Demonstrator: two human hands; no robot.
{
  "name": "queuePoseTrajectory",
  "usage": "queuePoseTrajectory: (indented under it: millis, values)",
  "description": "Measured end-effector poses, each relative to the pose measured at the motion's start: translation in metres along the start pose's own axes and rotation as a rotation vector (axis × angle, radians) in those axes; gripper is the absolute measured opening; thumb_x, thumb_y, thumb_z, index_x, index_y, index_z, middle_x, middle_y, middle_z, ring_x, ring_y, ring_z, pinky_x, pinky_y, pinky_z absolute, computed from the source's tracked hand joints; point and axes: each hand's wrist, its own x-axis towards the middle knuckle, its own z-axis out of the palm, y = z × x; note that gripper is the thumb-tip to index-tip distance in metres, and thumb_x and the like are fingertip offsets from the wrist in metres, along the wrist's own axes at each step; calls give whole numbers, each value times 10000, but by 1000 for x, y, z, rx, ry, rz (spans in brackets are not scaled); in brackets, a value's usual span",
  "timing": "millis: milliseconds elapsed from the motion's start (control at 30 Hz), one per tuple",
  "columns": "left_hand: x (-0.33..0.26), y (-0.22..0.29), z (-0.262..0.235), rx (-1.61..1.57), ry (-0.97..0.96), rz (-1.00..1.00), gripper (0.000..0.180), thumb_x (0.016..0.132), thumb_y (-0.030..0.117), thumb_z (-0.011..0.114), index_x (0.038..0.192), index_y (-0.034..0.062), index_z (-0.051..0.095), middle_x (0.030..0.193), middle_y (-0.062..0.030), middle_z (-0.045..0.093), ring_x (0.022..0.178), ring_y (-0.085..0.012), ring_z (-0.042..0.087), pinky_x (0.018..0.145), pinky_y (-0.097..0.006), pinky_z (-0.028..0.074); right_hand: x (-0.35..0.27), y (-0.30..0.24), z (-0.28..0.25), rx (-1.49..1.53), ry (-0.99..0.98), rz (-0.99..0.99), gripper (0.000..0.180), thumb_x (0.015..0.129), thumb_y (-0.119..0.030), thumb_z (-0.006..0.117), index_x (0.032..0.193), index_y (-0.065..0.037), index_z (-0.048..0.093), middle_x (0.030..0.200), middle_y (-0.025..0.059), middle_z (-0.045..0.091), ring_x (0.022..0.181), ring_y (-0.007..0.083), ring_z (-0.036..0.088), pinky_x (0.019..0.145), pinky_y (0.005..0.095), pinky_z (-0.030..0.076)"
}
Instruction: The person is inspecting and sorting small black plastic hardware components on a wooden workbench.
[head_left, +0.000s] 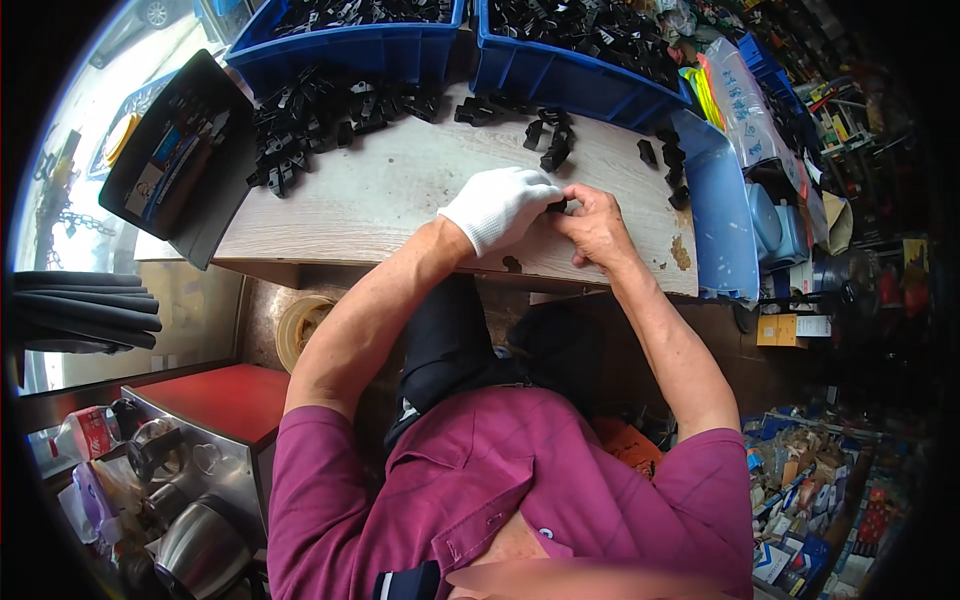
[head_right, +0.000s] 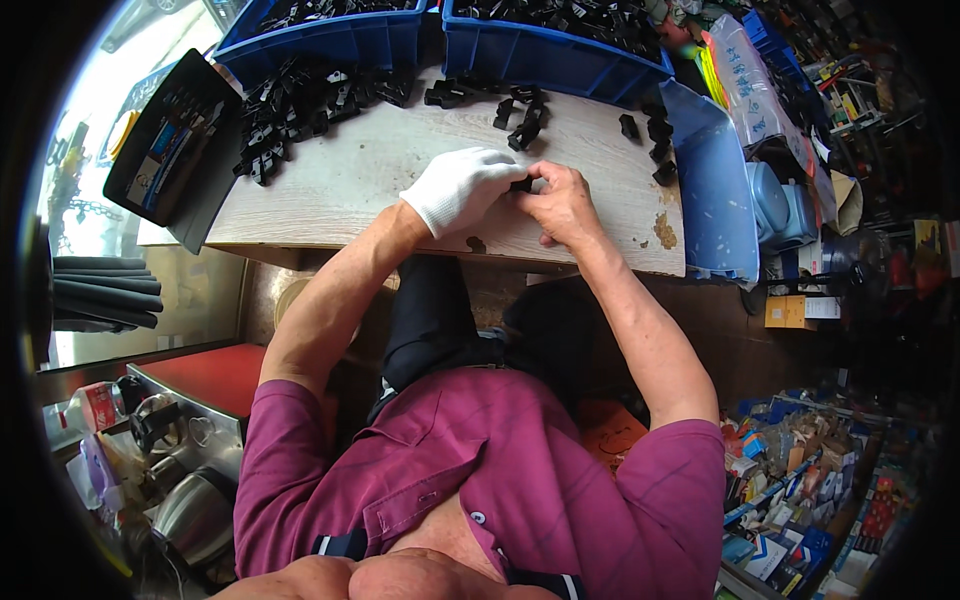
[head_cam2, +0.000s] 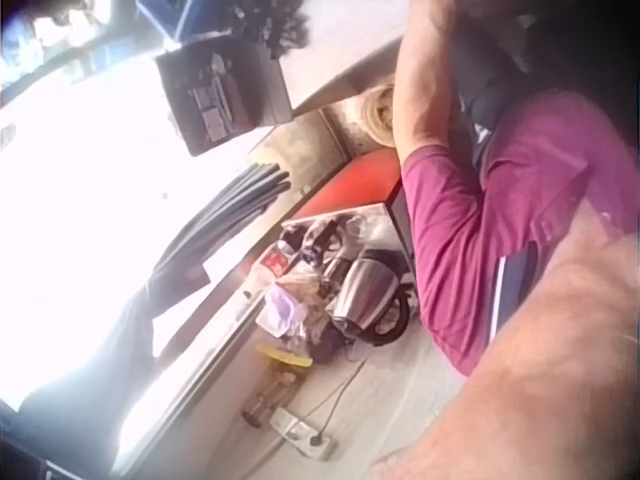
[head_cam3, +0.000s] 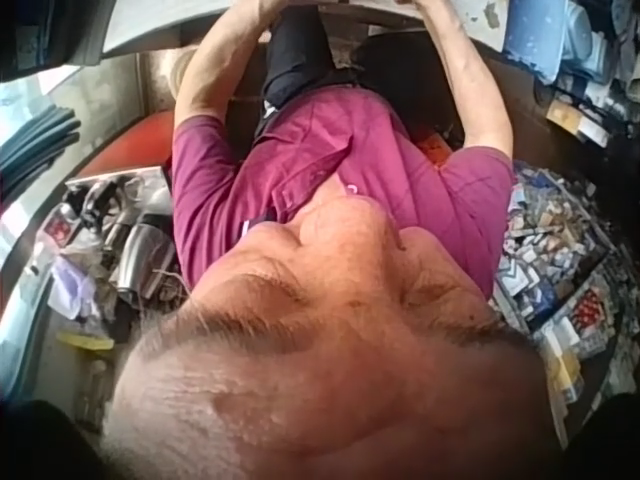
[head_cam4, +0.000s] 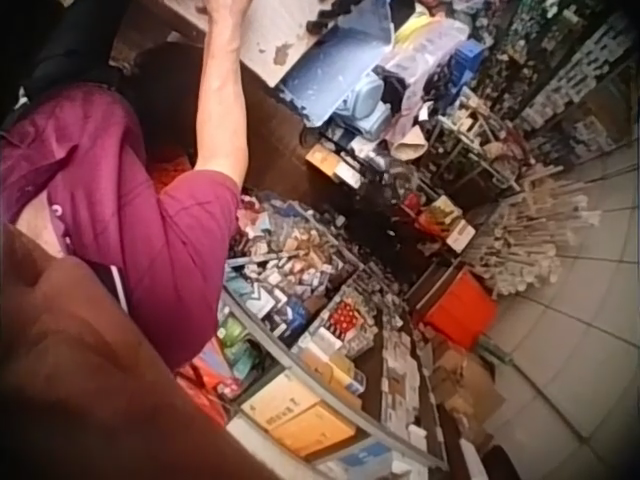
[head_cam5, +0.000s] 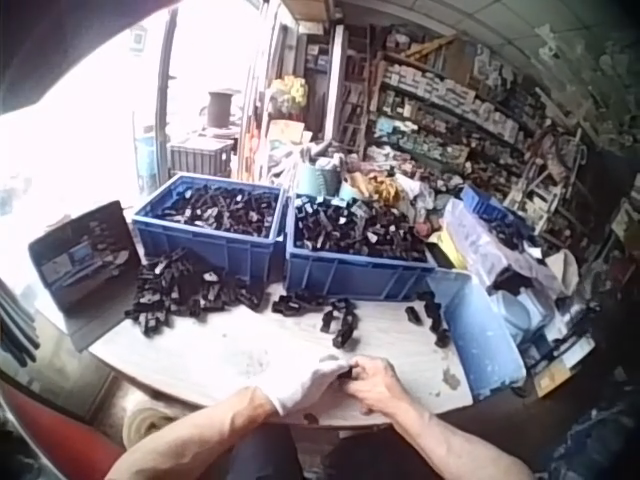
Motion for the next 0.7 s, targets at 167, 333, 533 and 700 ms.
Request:
queuePoseTrajectory:
  millis: [167,333,533,700]
  values:
    - [-4,-3,0,37,-48,58,294,867,103,633,1147,90,719,1122,-95,718,1051,-314,683,900,-395,557,-1,0,0,-5,-11,-21,231,834,-65,701,1065,-49,707,530,-42,497,401,60,434,347,261,416]
    - [-12,7,-3,89,2,91,361,844,133,641,1197,70,679,1168,-110,696,1122,-322,653,949,-412,535,-3,2,0,-25,3,-19,254,825,-56,702,1079,-58,713,536,-55,480,420,48,411,351,255,422]
    - [-18,8,0,148,5,86,380,829,136,641,1200,59,665,1128,-117,685,1087,-328,645,960,-415,522,-2,4,1,-15,-6,-41,256,822,-58,714,1078,-63,716,544,-74,449,436,43,405,349,252,419]
    - [-21,10,3,191,35,72,369,825,136,647,1187,67,670,1110,-113,686,1075,-331,647,948,-417,522,-1,6,1,-20,2,-43,251,823,-66,722,1073,-64,715,549,-72,451,434,42,403,346,251,411]
